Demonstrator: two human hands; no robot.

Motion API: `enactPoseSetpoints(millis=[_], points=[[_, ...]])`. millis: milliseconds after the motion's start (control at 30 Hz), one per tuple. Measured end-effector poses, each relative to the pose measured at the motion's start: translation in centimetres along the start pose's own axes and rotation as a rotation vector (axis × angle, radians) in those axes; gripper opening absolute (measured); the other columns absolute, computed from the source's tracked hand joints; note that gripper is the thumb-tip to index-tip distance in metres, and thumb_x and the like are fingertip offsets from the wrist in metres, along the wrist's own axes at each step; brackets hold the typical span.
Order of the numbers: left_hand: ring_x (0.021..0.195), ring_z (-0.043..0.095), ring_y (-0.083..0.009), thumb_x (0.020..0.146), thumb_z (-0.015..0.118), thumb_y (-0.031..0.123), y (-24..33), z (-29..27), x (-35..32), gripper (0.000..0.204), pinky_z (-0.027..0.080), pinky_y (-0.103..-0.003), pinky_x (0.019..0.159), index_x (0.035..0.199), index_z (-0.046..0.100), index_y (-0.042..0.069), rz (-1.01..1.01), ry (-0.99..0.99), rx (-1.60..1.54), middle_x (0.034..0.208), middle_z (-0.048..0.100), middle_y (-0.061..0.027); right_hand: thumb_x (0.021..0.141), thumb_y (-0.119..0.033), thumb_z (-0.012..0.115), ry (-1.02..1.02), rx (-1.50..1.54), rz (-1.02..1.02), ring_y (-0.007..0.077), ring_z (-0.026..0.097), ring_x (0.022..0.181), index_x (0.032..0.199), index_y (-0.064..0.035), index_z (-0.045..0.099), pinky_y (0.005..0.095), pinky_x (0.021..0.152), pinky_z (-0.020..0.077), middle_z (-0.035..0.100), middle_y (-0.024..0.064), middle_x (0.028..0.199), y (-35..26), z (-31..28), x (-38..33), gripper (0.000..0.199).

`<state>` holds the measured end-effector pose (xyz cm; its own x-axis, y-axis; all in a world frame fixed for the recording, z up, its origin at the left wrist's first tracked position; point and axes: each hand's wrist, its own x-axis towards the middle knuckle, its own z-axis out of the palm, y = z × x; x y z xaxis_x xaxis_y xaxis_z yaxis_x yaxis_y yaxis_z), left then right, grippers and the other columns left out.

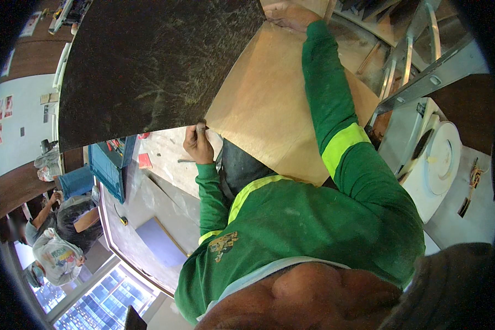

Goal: The person aligns and fits a dark grey panel into a wooden cabinet frame. They repeatedly adjust the panel's position, checking alignment with the frame and other components. The person also handles a light-colored wooden board, positioning it within the structure.

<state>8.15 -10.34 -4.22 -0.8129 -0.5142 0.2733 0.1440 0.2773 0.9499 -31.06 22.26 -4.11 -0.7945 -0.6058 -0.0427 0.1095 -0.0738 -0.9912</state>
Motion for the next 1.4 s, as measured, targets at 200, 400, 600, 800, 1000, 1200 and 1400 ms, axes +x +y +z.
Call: enactPoseSetpoints(millis=[200,400,600,800,1000,1200,1400], points=[[0.077,0.055,-0.0083,0.101,0.07,0.012,-0.9,-1.7,0.3,0.014,0.045,-0.024,0.069,0.099,0.073,-0.001,-0.001,-0.059,0.065,0.088,0.066,-0.0016,0.101,-0.034,0.066,0.013,-0.181,-0.03,0.0133,0.064,0.084,0.126,-0.0067,0.072,0.031,0.072,0.0513,0.074,0.0038,0.101,-1.5,1.5,-0.4,0.038],[0.075,0.055,-0.0082,0.1,0.071,0.014,-0.1,-2.1,0.9,0.016,0.045,-0.026,0.068,0.097,0.074,-0.001,0.028,-0.111,0.16,0.083,0.066,-0.0017,0.099,-0.03,0.069,0.073,-0.444,0.035,0.0129,0.065,0.086,0.131,-0.0064,0.069,0.0309,0.075,0.0518,0.073,0.0022,0.101,-3.9,2.4,-1.6,0.04],[0.076,0.058,-0.0082,0.1,0.073,0.015,1.0,-1.0,1.2,0.016,0.048,-0.025,0.07,0.098,0.073,-0.001,-0.046,-0.076,0.063,0.085,0.069,-0.0017,0.095,-0.03,0.077,0.043,-0.161,-0.068,0.0119,0.064,0.09,0.135,-0.0068,0.066,0.0305,0.078,0.0513,0.071,-0.0005,0.103,0.3,0.1,0.3,0.048],[0.076,0.055,-0.0073,0.1,0.073,0.015,0.5,0.4,0.8,0.016,0.047,-0.024,0.07,0.096,0.07,-0.001,-0.121,-0.005,0.047,0.083,0.063,0.0009,0.096,-0.033,0.076,0.209,-0.132,-0.059,0.0134,0.063,0.1,0.132,-0.0044,0.068,0.0315,0.087,0.0508,0.071,0.0008,0.107,-1.8,2.7,-0.1,0.047],[0.08,0.056,-0.0082,0.101,0.071,0.012,0.5,0.9,0.0,0.015,0.047,-0.025,0.072,0.095,0.068,-0.002,-0.055,0.064,0.073,0.089,0.063,0.0004,0.095,-0.029,0.077,0.269,-0.313,-0.137,0.0161,0.065,0.105,0.126,-0.0031,0.071,0.0319,0.091,0.0503,0.074,0.0059,0.114,-2.8,4.2,0.1,0.041],[0.08,0.056,-0.0118,0.101,0.068,0.009,0.3,0.6,0.2,0.012,0.047,-0.027,0.073,0.095,0.069,-0.002,0.001,0.038,0.121,0.087,0.062,-0.0026,0.095,-0.023,0.076,0.267,-0.114,-0.074,0.0178,0.065,0.105,0.124,-0.0023,0.072,0.0336,0.09,0.0506,0.074,0.0081,0.113,-2.5,4.6,-0.4,0.036],[0.079,0.054,-0.0128,0.101,0.068,0.008,0.9,1.2,0.1,0.012,0.045,-0.027,0.071,0.095,0.069,-0.002,0.059,0.034,0.117,0.082,0.057,-0.0042,0.095,-0.023,0.076,0.264,-0.278,-0.098,0.0175,0.064,0.103,0.127,-0.0005,0.069,0.034,0.089,0.0503,0.073,0.0077,0.11,-2.9,4.3,-1.8,0.04]])
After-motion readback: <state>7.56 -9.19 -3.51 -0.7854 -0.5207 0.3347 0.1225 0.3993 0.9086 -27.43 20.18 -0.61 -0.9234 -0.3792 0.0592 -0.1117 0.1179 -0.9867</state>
